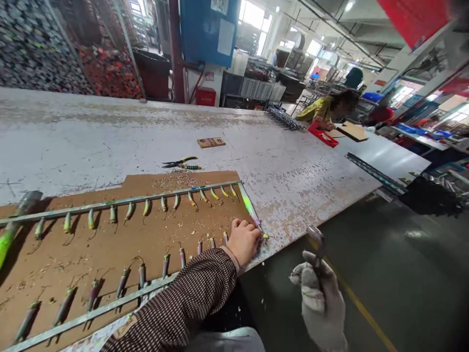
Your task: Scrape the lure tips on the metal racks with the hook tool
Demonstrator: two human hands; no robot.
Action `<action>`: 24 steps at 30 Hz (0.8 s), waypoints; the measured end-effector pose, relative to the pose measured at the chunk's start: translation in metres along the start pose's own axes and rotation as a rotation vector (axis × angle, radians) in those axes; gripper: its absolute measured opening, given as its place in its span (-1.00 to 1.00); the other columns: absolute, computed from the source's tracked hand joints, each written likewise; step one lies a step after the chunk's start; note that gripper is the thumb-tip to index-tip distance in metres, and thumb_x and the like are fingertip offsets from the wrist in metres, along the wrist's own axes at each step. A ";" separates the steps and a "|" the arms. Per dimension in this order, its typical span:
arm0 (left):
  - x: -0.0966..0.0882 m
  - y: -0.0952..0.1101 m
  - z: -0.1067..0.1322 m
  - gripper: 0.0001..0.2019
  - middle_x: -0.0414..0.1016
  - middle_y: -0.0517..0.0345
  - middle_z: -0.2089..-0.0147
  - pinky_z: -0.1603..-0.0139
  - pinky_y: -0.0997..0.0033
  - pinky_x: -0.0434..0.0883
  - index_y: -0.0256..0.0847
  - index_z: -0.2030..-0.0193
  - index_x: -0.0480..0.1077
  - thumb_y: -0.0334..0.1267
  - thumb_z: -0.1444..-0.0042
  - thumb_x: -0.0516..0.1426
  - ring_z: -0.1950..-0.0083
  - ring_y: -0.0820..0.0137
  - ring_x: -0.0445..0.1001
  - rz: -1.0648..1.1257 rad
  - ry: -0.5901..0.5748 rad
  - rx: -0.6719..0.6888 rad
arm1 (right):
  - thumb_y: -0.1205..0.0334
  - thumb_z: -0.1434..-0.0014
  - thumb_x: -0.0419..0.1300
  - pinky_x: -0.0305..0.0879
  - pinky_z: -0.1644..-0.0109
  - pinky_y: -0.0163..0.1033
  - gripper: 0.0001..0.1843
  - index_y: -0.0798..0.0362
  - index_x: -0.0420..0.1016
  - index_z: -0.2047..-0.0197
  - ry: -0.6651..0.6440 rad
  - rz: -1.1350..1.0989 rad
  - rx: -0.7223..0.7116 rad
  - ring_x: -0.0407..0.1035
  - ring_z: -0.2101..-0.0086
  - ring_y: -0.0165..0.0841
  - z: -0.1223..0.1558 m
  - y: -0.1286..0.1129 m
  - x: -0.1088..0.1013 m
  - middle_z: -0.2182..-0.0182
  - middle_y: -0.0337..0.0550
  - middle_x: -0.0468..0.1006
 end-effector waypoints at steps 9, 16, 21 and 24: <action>-0.005 0.004 0.002 -0.78 0.62 0.08 0.19 -0.15 0.00 0.11 -0.14 0.23 0.56 -0.26 -0.42 0.11 0.05 0.22 0.41 -0.007 -0.005 0.016 | -0.39 -0.31 0.07 0.38 0.37 -0.23 -0.38 -0.06 0.56 -0.05 0.040 0.008 -0.013 0.36 0.51 -0.34 -0.003 -0.017 -0.003 0.50 -0.28 0.48; -0.005 0.004 0.002 -0.81 0.61 0.09 0.21 -0.17 0.01 0.12 -0.14 0.25 0.55 -0.30 -0.39 0.13 0.06 0.24 0.41 -0.018 -0.015 0.020 | -0.28 -0.21 0.28 0.26 0.51 -0.29 -0.47 -0.02 0.62 0.02 -0.082 0.180 -0.019 0.32 0.59 -0.36 -0.009 -0.007 0.007 0.57 -0.29 0.48; -0.006 0.003 0.002 -0.77 0.60 0.07 0.21 -0.18 0.01 0.12 -0.12 0.24 0.54 -0.27 -0.43 0.09 0.05 0.23 0.41 -0.026 0.018 0.019 | -0.30 -0.33 0.09 0.30 0.46 -0.28 -0.45 -0.06 0.58 -0.06 -0.036 0.113 -0.005 0.35 0.53 -0.35 -0.009 -0.005 0.001 0.52 -0.28 0.49; -0.004 0.002 0.002 -0.79 0.59 0.08 0.23 -0.17 0.02 0.12 -0.12 0.26 0.53 -0.29 -0.40 0.11 0.06 0.23 0.40 -0.027 0.014 0.016 | -0.24 -0.15 0.33 0.16 0.56 -0.30 -0.53 -0.03 0.65 0.11 -0.146 0.251 0.067 0.23 0.63 -0.39 -0.011 0.000 0.013 0.65 -0.35 0.38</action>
Point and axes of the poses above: each hand's wrist, its own z-axis away from the middle knuckle, its own x-axis out of the palm, y = z × x, the point moved 9 cm from there along -z, towards the middle knuckle
